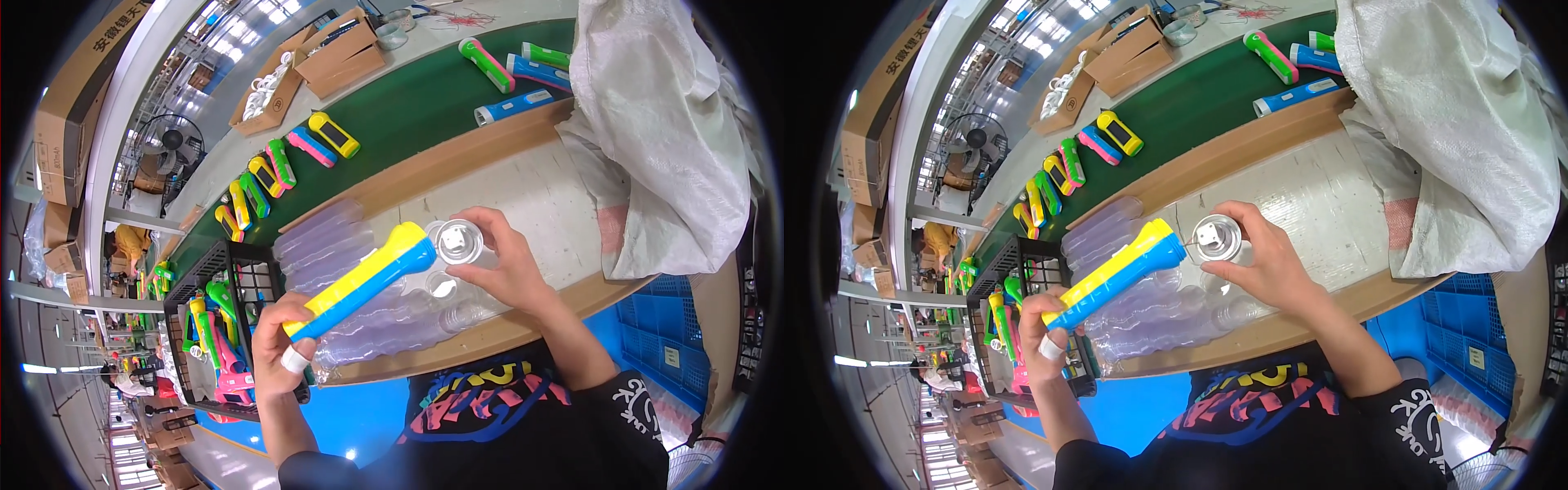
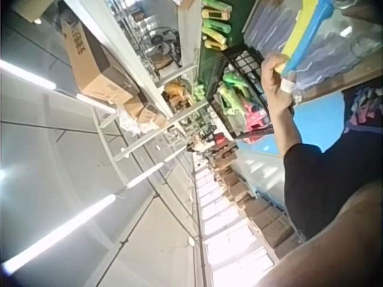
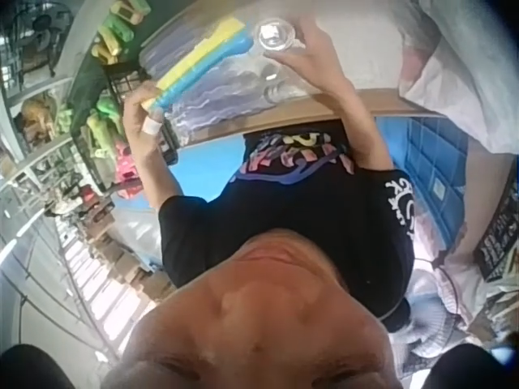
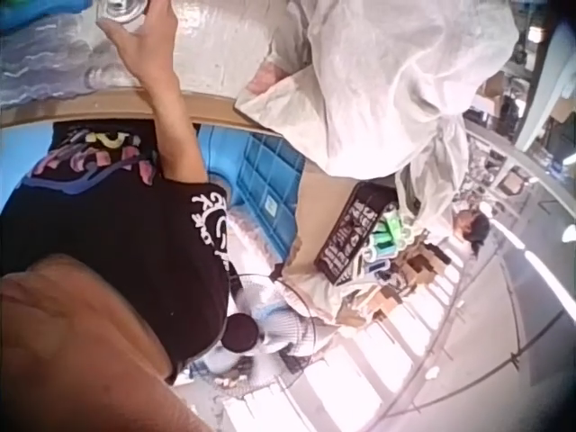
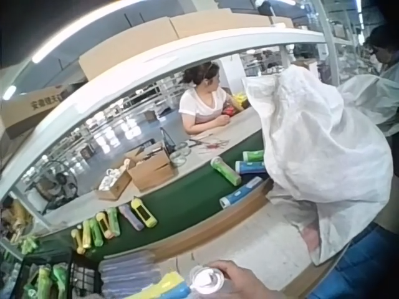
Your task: Assembling colorful plastic flashlights by attaching reflectors, lenses, and caps on a factory production line.
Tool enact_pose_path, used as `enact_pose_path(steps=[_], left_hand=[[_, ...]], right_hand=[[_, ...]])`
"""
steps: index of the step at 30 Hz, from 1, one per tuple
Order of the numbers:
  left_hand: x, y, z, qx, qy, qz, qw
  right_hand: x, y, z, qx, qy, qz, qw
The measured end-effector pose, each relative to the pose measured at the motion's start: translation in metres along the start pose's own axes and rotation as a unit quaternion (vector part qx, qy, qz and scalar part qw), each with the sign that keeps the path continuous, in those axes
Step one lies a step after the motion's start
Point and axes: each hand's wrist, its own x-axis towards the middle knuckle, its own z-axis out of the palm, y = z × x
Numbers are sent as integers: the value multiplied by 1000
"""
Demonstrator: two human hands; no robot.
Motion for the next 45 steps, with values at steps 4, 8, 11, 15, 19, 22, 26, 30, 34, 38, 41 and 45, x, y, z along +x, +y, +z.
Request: enact_pose_path(steps=[4,8,11,15,19,22,26,30,34,38,41,45], left_hand=[[11,19,2,97,-88,93,987],[24,31,8,200,-136,95,966],[25,32,13,177,-165,79,967],[17,35,17,-86,-176,-250,948],[15,21,33,-47,-217,-288,931],[16,27,34,60,-262,-160,950],[26,49,50,273,-262,76,922],[23,24,72,282,-212,134,926],[3,-1,63,-95,-289,-40,952],[18,-3,78,-10,-255,36,966],[42,0,106,530,-218,259,778],[34,-24,88,454,-149,272,835]], right_hand=[[-2,-5,-6,-104,-29,-72,992],[-5,-29,-16,-206,-90,-116,967],[-9,-45,-29,-247,-111,-148,951],[-17,-56,-48,-205,-117,-198,951],[-10,-64,-58,-210,-165,-238,934],[-6,-72,-62,-238,-255,-249,904],[1,-61,-60,-209,-288,-220,908],[-11,-21,-41,-33,-178,-219,959],[-29,-63,-28,-14,-156,-376,913],[-30,-56,-34,-38,-99,-227,968],[-15,-1,-22,80,5,179,981],[-13,-10,-25,400,0,338,852]])
